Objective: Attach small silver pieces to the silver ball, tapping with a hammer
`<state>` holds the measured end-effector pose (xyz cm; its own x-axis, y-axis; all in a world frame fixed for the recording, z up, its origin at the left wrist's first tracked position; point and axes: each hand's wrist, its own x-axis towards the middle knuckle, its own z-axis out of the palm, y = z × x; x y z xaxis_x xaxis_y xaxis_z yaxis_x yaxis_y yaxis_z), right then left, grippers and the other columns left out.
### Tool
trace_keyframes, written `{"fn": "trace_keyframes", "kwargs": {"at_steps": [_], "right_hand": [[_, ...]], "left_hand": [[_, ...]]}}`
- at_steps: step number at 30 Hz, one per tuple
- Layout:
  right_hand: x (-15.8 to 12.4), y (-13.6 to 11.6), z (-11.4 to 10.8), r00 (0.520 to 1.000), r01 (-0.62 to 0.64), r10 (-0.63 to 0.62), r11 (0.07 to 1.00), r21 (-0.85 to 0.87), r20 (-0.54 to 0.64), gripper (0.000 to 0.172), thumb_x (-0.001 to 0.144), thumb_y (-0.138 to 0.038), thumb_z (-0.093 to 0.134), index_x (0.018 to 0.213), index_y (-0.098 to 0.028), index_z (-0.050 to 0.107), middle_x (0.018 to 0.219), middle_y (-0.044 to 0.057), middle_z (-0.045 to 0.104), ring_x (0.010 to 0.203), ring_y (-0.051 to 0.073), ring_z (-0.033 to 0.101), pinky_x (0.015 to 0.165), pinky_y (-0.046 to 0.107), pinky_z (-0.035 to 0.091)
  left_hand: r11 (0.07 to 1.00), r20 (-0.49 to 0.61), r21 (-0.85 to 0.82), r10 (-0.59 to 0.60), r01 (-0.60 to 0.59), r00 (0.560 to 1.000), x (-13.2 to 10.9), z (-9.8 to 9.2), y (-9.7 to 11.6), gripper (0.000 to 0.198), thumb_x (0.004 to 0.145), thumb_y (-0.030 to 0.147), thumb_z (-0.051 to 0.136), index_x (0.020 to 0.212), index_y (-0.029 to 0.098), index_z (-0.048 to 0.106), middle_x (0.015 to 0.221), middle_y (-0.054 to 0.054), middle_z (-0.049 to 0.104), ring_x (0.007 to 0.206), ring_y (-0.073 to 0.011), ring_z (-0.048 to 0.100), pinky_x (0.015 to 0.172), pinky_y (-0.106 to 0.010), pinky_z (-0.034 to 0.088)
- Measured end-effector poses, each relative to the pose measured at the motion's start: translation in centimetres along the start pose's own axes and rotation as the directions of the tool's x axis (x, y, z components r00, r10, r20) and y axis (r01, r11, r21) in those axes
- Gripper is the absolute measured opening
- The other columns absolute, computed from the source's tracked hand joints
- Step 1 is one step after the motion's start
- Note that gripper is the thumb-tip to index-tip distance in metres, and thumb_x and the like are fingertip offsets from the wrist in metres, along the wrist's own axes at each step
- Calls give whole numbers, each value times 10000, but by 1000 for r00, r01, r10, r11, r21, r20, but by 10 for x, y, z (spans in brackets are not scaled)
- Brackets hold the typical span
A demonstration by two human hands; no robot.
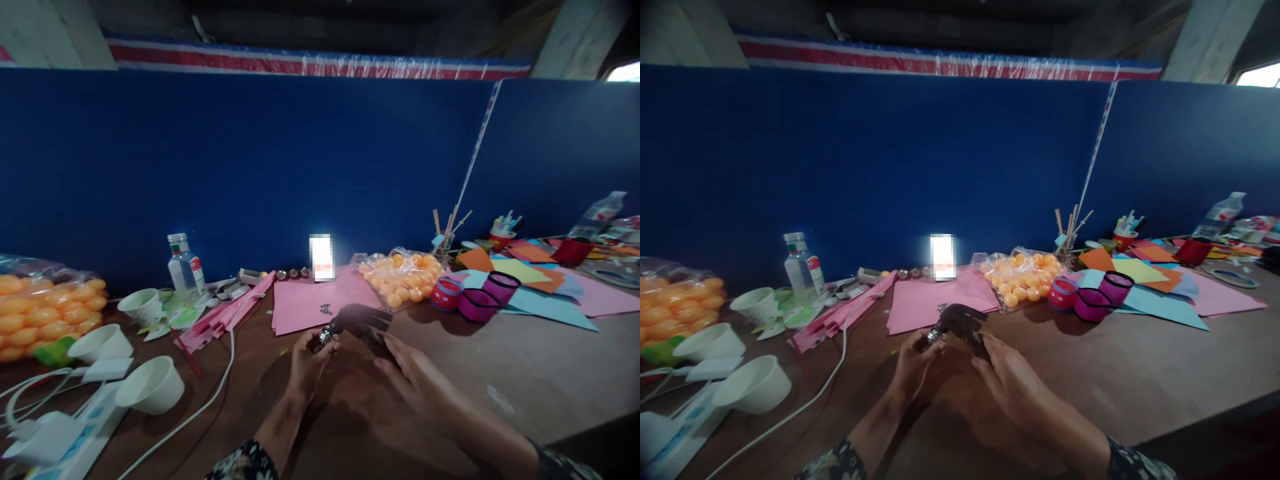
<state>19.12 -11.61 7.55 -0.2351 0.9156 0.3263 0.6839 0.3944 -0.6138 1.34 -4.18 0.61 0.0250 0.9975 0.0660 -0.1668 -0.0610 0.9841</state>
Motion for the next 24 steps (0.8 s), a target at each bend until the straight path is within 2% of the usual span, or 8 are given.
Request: {"fn": "trace_keyframes", "kwargs": {"at_steps": [3,5,8,10,12,15,18,24], "right_hand": [[-1,0,1,996,-31,29,999,-19,-86,347,839,-240,408,1176,-176,459,1127,124,575,1038,248,542,879,386,451],[-2,0,2,997,-9,8,1000,-3,-74,342,833,-224,408,1164,-174,473,1112,124,583,1019,249,552,877,386,450],[0,4,0,1000,25,-24,998,50,-11,330,839,-211,404,1157,-183,487,1093,106,594,1018,237,550,884,375,441],[3,11,-4,999,7,-6,999,37,-43,321,847,-228,402,1152,-181,489,1065,103,605,1009,238,553,865,365,447],[7,21,-9,994,-18,15,999,-32,-105,307,851,-236,392,1132,-168,492,1037,109,611,975,241,565,833,359,457],[14,43,-12,992,-37,12,979,-199,-126,306,848,-205,363,1128,-147,475,1048,121,593,945,239,566,815,366,454],[19,67,-10,992,-47,0,923,-382,-123,345,854,-204,347,1178,-133,440,1067,138,572,945,247,556,813,381,446],[22,97,-2,996,-71,27,779,-623,-80,380,851,-208,376,1223,-146,420,999,134,582,881,254,556,751,365,447]], "left_hand": [[993,60,-116,6,1,998,-2,1,3,318,585,249,703,879,152,629,651,15,598,579,-87,521,568,-208,419],[993,92,-120,-2,13,996,-2,2,5,399,572,246,714,952,161,628,668,14,606,571,-86,516,552,-206,412],[996,113,-90,-1,12,994,-1,2,3,409,548,237,735,935,137,646,640,8,601,546,-86,503,518,-204,399],[991,92,-133,-6,19,996,1,1,1,418,558,247,733,950,133,640,652,0,610,557,-90,519,534,-210,419],[975,51,-213,-51,61,997,3,-1,-2,436,582,263,723,992,152,623,735,-16,636,610,-97,561,596,-225,457],[916,-3,-378,-146,134,989,6,-3,-3,375,648,286,677,1005,188,615,907,-35,651,745,-113,607,731,-261,487],[845,-17,-521,-152,121,988,8,-6,-3,276,701,277,624,960,181,631,944,-43,658,824,-130,615,817,-301,483],[818,-4,-556,-179,146,984,11,-8,-4,230,707,226,623,924,150,632,889,-49,675,768,-136,636,775,-274,506]]}}
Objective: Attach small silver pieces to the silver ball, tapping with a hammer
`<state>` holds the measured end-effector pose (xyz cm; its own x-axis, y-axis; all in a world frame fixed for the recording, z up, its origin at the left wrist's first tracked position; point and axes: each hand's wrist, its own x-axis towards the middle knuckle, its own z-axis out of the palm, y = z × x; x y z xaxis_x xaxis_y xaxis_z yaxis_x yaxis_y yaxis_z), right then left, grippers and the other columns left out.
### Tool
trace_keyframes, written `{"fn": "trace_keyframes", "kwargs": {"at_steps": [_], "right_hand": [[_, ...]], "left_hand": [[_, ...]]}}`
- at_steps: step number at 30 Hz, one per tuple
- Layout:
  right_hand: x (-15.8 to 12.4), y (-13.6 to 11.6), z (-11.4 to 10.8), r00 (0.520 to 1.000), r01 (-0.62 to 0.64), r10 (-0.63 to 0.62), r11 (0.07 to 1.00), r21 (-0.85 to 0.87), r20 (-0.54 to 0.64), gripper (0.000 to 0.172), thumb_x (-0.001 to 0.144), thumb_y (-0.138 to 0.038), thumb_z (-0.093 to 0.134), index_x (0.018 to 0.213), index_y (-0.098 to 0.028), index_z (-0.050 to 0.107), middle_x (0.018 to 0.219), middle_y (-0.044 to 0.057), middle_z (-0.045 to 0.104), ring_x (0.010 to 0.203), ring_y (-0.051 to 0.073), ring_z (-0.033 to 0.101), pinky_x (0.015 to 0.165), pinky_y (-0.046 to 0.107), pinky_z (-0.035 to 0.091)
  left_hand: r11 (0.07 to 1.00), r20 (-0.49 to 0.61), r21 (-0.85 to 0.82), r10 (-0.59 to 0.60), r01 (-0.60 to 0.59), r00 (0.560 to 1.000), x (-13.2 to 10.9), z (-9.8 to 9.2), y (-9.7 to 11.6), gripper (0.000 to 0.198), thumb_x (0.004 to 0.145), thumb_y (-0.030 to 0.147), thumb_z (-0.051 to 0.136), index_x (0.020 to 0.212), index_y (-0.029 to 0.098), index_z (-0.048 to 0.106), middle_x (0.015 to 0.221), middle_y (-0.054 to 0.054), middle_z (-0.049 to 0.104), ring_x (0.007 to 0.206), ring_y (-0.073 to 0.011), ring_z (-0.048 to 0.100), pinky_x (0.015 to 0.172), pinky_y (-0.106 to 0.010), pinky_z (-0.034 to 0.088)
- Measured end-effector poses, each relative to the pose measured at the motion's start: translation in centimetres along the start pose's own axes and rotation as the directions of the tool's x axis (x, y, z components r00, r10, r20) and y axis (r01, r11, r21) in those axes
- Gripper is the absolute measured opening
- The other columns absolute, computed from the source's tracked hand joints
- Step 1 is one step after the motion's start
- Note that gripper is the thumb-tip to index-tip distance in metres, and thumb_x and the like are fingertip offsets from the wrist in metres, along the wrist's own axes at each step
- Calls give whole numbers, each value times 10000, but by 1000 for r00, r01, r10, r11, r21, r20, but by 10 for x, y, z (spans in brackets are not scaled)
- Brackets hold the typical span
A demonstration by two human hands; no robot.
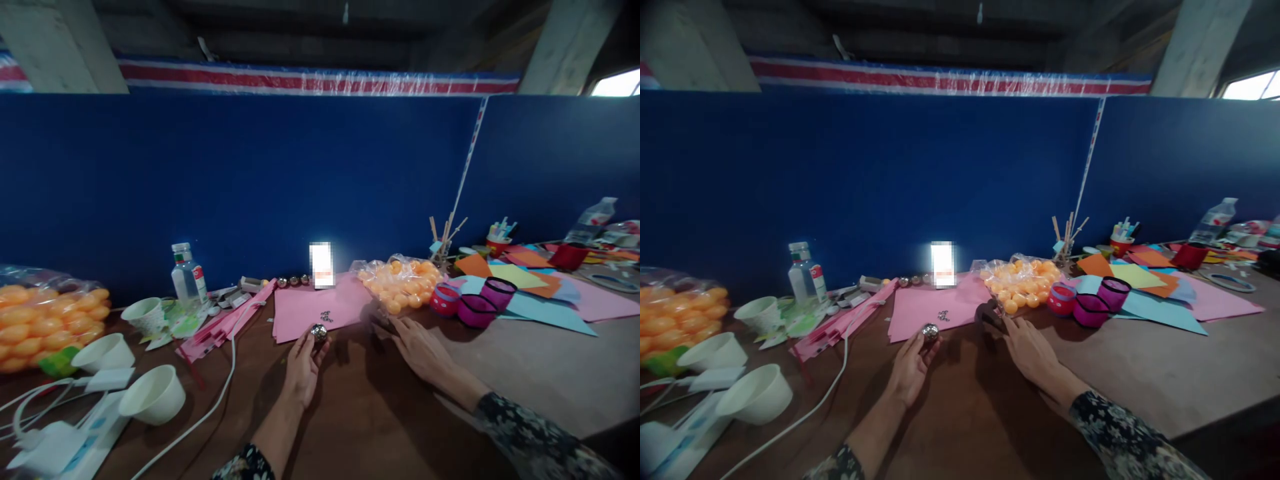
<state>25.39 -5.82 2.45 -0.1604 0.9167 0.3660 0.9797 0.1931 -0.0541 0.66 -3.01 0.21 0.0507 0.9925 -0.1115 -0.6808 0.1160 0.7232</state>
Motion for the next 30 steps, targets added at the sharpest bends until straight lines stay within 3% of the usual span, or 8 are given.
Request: {"fn": "trace_keyframes", "kwargs": {"at_steps": [10,22,26,30], "right_hand": [[1,11,5,1000,4,-2,980,-197,9,379,842,-212,413,1221,-236,412,1002,72,558,878,215,534,722,314,412],[6,29,11,999,23,-20,994,-104,35,362,808,-236,440,1168,-219,476,1048,90,553,946,251,505,724,341,424],[25,14,-3,995,90,-89,995,33,-43,388,792,-275,479,1169,-185,483,1099,102,535,992,248,488,836,363,403],[51,-23,-13,984,153,-136,976,158,-115,274,814,-220,438,1065,-167,534,998,84,589,948,217,507,857,347,385]], "left_hand": [[1000,41,-10,-26,26,999,-4,0,1,339,728,197,612,1065,197,570,962,-52,651,801,-141,632,772,-280,498],[999,30,-38,-21,22,999,-2,-2,-1,332,729,172,604,1060,179,572,954,-62,655,828,-151,630,805,-292,485],[1000,7,-29,-5,6,1000,-1,-2,-3,333,724,181,615,1054,177,572,949,-62,655,816,-148,628,789,-287,490],[999,-9,-33,15,-16,1000,2,-3,-5,309,725,205,619,1030,170,585,953,-65,651,824,-148,623,802,-297,485]]}}
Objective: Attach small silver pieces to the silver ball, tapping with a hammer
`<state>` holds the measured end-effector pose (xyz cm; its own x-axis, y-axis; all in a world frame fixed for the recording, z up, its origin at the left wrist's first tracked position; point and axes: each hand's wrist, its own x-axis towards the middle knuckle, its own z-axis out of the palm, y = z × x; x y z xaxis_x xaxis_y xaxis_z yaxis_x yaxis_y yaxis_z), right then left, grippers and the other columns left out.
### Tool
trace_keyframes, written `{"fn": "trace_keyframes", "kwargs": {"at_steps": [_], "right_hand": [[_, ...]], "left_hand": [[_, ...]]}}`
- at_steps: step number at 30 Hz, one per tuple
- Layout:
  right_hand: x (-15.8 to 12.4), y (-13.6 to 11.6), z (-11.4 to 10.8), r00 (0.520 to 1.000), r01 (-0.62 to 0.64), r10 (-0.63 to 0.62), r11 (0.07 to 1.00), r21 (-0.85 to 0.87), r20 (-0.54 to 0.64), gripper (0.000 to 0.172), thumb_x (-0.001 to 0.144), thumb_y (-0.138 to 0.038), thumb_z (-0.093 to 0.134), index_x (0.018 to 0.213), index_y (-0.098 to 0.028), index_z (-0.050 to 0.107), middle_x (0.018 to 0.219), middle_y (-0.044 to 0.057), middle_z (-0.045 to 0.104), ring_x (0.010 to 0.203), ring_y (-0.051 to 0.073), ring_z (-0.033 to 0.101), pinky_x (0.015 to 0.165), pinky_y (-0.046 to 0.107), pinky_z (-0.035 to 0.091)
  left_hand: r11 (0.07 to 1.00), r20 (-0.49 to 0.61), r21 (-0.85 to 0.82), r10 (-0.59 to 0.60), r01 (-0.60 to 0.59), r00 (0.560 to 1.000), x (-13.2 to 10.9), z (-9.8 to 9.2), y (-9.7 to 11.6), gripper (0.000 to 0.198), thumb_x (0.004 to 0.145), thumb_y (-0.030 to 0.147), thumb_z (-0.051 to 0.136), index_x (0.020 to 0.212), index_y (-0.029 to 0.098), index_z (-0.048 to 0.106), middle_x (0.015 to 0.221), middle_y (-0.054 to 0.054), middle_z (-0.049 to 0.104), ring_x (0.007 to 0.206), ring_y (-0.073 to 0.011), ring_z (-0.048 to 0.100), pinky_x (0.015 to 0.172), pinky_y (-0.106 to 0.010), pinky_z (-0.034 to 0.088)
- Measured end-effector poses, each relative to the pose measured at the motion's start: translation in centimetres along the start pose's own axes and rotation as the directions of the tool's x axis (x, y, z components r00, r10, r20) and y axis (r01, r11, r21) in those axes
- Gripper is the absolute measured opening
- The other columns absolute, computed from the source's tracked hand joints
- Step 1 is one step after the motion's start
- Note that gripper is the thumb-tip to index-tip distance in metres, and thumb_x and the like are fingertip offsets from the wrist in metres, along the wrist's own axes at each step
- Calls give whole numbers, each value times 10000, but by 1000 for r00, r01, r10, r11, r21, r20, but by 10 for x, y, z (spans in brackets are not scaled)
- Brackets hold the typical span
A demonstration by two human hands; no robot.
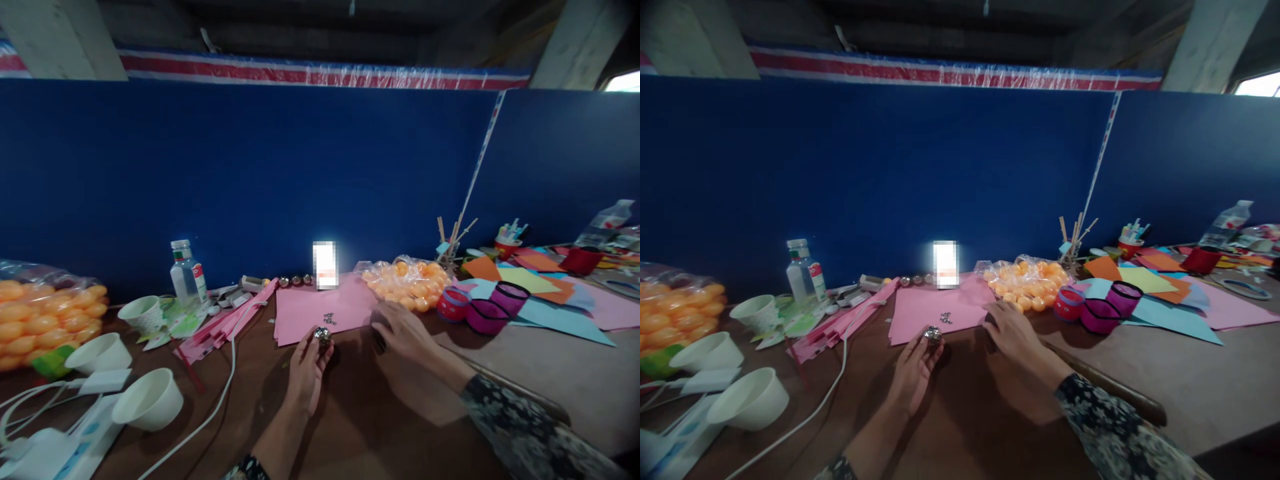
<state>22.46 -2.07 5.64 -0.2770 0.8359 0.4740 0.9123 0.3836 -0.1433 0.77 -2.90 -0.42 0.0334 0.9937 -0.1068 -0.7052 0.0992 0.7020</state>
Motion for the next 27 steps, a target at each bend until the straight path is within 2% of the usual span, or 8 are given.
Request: {"fn": "trace_keyframes", "kwargs": {"at_steps": [4,7,15,21,24,27], "right_hand": [[25,-30,16,993,4,-7,1000,26,118,223,841,-179,401,973,-148,578,949,96,613,923,209,521,861,329,367],[37,-44,31,981,1,-6,1000,28,195,208,849,-184,406,899,-161,607,889,79,634,871,198,540,804,289,384],[52,-55,59,963,-73,64,997,23,261,195,829,-167,425,875,-147,614,892,97,631,863,199,536,756,265,375],[50,-51,67,965,-109,79,988,106,252,147,776,-141,470,791,-162,616,846,68,627,825,179,538,724,251,371],[46,-49,67,975,-124,87,975,182,202,161,780,-136,450,816,-150,607,842,67,622,818,172,540,739,258,374],[42,-50,66,984,-146,109,948,284,140,180,783,-135,420,804,-140,599,794,59,624,748,163,551,690,258,393]], "left_hand": [[1000,-41,-23,19,-20,999,0,-1,0,287,721,192,622,1007,198,600,1015,-56,630,866,-142,602,798,-304,491],[999,-80,-39,21,-24,997,-1,1,1,265,723,173,617,985,213,611,1047,-50,614,911,-136,578,784,-297,497],[999,-109,-31,36,-40,993,-3,4,4,249,718,169,618,965,187,613,970,-60,638,810,-133,611,753,-293,507],[999,-131,-45,23,-29,991,0,3,3,245,724,169,610,968,174,600,938,-65,650,759,-143,636,737,-287,509],[998,-141,-52,14,-21,990,1,2,2,238,729,165,604,967,172,599,924,-64,657,755,-141,639,740,-289,508],[998,-135,-66,6,-15,991,1,2,3,229,729,165,604,958,173,603,920,-59,662,771,-140,637,752,-290,505]]}}
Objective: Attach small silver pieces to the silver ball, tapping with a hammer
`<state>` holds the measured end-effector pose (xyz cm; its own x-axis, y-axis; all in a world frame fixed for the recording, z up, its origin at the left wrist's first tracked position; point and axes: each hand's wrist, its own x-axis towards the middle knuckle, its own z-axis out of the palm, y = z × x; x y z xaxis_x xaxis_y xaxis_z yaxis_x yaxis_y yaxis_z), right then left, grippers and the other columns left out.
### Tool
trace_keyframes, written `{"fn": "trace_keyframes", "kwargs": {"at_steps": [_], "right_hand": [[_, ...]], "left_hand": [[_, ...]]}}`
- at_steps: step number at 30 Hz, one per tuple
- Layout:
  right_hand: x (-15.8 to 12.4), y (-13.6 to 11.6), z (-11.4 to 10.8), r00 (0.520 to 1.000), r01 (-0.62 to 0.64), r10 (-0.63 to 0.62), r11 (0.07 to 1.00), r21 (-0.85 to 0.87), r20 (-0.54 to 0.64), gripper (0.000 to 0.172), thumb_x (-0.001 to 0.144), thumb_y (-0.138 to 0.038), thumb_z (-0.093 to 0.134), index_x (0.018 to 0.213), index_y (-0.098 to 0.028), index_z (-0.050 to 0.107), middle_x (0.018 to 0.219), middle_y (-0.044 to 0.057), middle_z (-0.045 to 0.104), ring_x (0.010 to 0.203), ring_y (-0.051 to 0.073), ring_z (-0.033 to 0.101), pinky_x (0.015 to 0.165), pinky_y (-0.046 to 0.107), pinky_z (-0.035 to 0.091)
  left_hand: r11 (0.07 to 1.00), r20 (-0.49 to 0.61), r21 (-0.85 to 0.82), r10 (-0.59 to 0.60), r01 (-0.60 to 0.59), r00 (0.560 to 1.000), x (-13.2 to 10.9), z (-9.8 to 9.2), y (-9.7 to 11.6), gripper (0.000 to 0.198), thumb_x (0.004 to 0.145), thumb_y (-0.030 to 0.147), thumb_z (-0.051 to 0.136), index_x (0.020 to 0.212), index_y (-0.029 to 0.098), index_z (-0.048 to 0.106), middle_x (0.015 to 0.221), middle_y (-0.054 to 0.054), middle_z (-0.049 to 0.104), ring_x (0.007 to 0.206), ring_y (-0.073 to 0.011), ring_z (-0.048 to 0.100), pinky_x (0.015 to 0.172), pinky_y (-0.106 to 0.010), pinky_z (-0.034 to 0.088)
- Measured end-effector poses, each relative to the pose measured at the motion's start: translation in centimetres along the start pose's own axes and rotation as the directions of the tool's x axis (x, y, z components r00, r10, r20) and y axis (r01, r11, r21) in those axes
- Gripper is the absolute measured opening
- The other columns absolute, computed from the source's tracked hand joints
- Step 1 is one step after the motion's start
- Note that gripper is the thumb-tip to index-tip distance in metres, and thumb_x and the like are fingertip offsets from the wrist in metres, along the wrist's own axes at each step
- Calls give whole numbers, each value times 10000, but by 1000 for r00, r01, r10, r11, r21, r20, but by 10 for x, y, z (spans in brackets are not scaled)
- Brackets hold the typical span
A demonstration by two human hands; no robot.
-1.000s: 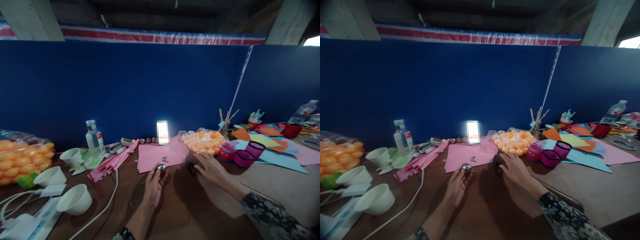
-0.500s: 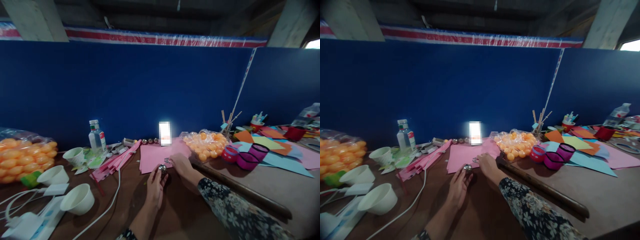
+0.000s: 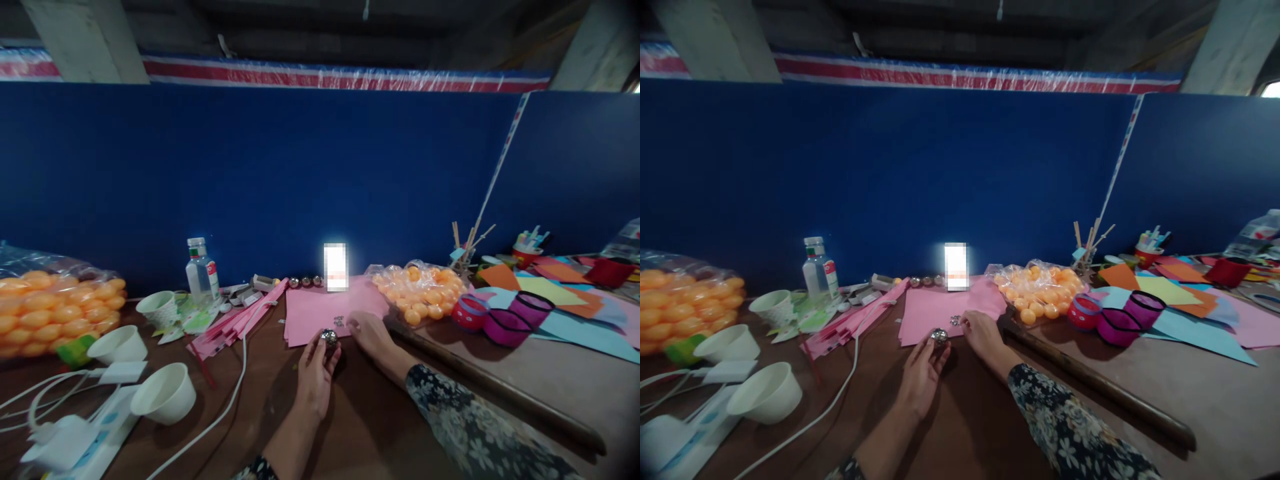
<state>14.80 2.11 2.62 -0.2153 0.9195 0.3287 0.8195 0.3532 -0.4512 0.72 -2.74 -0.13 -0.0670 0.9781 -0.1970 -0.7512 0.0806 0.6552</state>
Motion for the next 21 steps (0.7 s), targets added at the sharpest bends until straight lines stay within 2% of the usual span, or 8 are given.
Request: {"fn": "trace_keyframes", "kwargs": {"at_steps": [5,10,15,18,21], "right_hand": [[-14,-4,-1,998,27,-15,975,219,-57,159,750,-126,429,779,-138,586,724,27,619,664,130,561,613,221,429],[-28,-9,-3,998,26,8,826,563,-58,148,794,-205,453,767,-143,584,716,19,609,681,134,556,643,231,438],[-35,-13,-2,1000,-19,9,772,635,20,172,814,-267,471,768,-148,587,712,20,615,671,140,554,638,235,434],[-37,-15,-1,999,-30,33,750,661,9,165,808,-278,487,760,-152,583,709,21,604,676,143,550,641,238,433],[-39,-16,0,997,-72,64,648,758,39,146,805,-300,496,790,-169,559,699,5,585,637,127,539,597,221,431]], "left_hand": [[1000,1,3,-9,9,1000,0,2,2,226,719,158,613,945,171,610,929,-60,667,770,-143,639,751,-289,505],[1000,-5,-3,-28,28,1000,-3,4,5,212,725,149,606,934,179,619,923,-49,668,790,-134,630,751,-279,506],[998,55,3,-56,56,997,-4,4,6,268,723,154,609,989,193,610,972,-54,660,887,-157,615,818,-303,487],[998,70,0,-64,65,996,-4,2,4,298,724,157,606,1020,195,603,997,-59,652,916,-171,609,840,-320,479],[998,74,11,-68,67,995,-3,1,4,318,727,175,604,1044,201,595,1017,-65,645,918,-178,610,816,-313,490]]}}
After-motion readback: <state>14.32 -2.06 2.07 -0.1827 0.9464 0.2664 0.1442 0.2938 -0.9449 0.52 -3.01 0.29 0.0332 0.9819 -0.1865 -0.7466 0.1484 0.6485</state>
